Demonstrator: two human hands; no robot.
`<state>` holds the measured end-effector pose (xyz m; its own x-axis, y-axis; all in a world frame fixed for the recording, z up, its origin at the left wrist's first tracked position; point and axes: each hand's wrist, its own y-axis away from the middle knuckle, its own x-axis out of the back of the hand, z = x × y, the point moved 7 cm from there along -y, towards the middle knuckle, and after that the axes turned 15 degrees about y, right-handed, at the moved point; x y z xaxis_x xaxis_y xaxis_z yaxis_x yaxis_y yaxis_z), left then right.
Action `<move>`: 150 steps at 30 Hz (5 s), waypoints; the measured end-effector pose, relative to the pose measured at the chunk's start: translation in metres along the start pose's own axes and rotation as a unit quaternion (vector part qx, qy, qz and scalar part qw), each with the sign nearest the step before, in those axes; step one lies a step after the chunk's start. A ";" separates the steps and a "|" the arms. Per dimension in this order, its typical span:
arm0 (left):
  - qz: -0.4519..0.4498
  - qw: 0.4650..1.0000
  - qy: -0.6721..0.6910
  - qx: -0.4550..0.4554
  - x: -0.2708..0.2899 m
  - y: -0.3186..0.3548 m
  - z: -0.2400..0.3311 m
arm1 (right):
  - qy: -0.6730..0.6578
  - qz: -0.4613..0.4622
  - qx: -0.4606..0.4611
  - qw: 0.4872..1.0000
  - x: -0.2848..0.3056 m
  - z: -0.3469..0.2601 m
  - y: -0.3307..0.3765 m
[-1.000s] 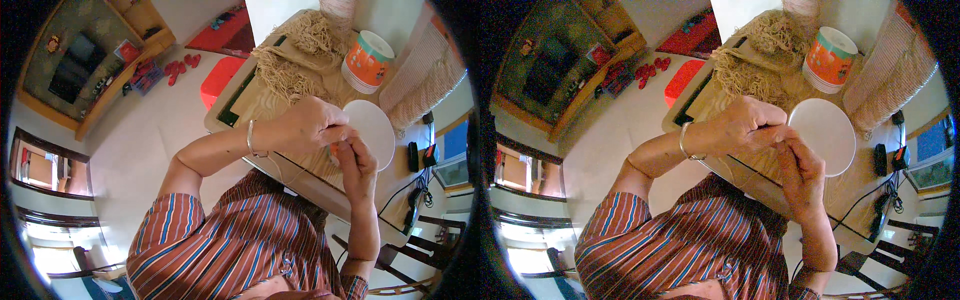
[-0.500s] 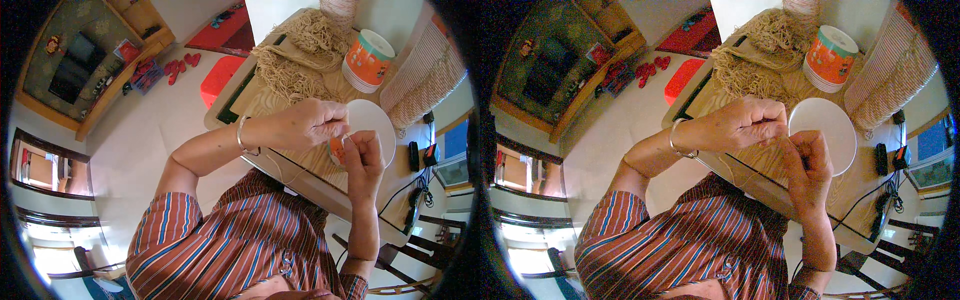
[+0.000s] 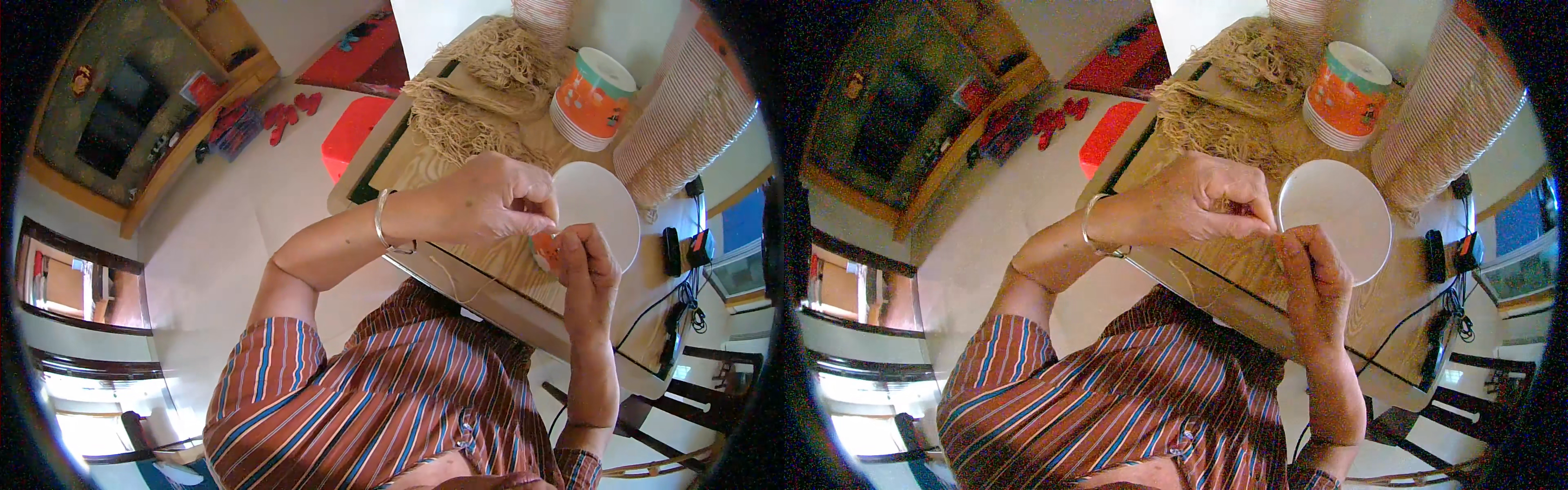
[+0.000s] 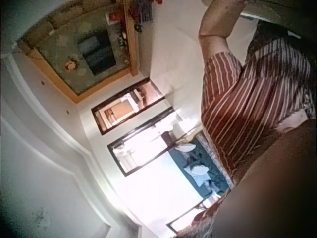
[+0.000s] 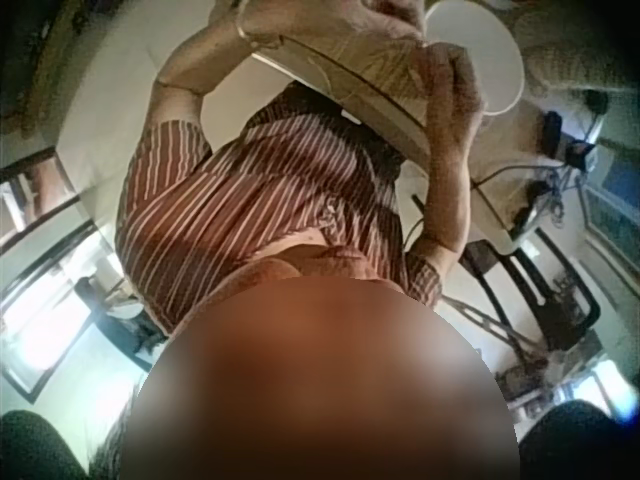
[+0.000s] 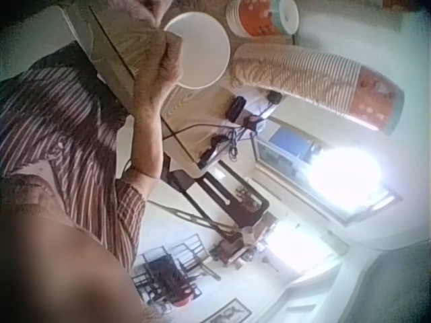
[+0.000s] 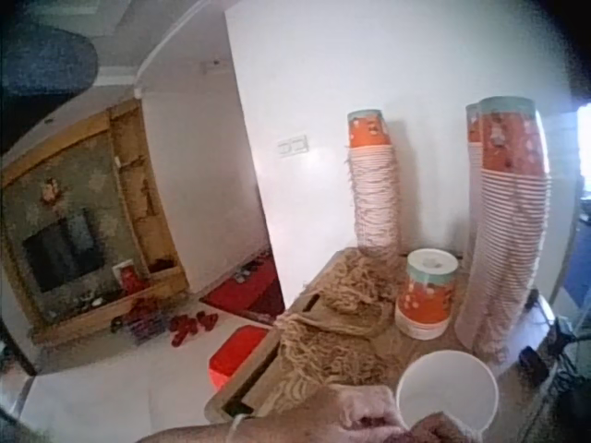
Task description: Threading and tying elastic bands through holes in paper cups.
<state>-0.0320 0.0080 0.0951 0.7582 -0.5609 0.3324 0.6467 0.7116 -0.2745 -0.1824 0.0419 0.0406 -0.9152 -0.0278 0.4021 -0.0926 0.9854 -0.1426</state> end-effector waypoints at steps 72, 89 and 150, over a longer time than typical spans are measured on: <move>0.002 0.869 -0.288 -0.403 -0.037 -0.019 0.011 | 0.139 -0.034 0.017 0.990 0.046 -0.010 -0.011; 0.007 0.855 -0.301 -0.422 -0.040 -0.024 0.005 | 0.174 0.026 0.076 0.981 0.050 -0.019 -0.009; 0.056 0.974 0.124 0.183 -0.036 -0.025 -0.084 | -0.023 -0.196 -0.271 0.942 0.031 0.052 -0.039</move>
<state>-0.0689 -0.0248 0.0142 0.8483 -0.5237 0.0788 0.5205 0.8519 0.0580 -0.2277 -0.0065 0.0121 -0.8688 -0.4034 0.2871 -0.2251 0.8383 0.4966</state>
